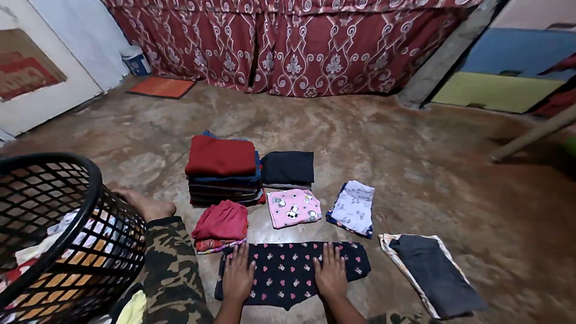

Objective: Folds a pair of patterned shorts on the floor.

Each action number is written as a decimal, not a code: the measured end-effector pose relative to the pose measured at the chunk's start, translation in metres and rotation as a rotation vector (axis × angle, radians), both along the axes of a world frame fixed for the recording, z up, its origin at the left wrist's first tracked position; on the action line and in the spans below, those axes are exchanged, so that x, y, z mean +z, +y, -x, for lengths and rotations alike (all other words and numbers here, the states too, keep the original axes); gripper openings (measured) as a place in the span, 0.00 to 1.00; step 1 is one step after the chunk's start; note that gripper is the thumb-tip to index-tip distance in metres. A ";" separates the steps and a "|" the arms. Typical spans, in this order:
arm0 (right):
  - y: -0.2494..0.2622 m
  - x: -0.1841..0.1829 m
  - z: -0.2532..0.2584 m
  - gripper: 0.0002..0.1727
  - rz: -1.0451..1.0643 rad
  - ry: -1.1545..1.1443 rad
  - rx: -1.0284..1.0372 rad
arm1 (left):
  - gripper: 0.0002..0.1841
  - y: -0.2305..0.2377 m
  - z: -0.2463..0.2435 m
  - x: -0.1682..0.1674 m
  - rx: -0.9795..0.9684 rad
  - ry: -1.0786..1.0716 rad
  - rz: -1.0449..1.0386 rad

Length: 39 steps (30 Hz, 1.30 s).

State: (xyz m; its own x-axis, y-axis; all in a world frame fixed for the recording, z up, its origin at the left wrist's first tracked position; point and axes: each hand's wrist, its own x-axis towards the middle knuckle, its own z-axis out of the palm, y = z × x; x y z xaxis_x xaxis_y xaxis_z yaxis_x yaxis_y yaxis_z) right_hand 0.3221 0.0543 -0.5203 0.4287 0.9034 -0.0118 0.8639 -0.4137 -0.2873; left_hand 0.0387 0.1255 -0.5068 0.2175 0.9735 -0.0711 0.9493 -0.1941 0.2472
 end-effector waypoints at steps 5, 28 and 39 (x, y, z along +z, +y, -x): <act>0.002 0.010 -0.003 0.41 0.131 0.070 0.030 | 0.30 -0.019 -0.034 0.022 -0.138 -0.103 0.091; 0.010 0.029 -0.011 0.43 0.315 0.205 0.040 | 0.15 -0.073 -0.081 0.062 -0.338 -0.030 0.313; 0.010 0.031 -0.009 0.43 0.353 0.186 0.039 | 0.18 -0.078 -0.082 0.065 -0.475 0.129 0.390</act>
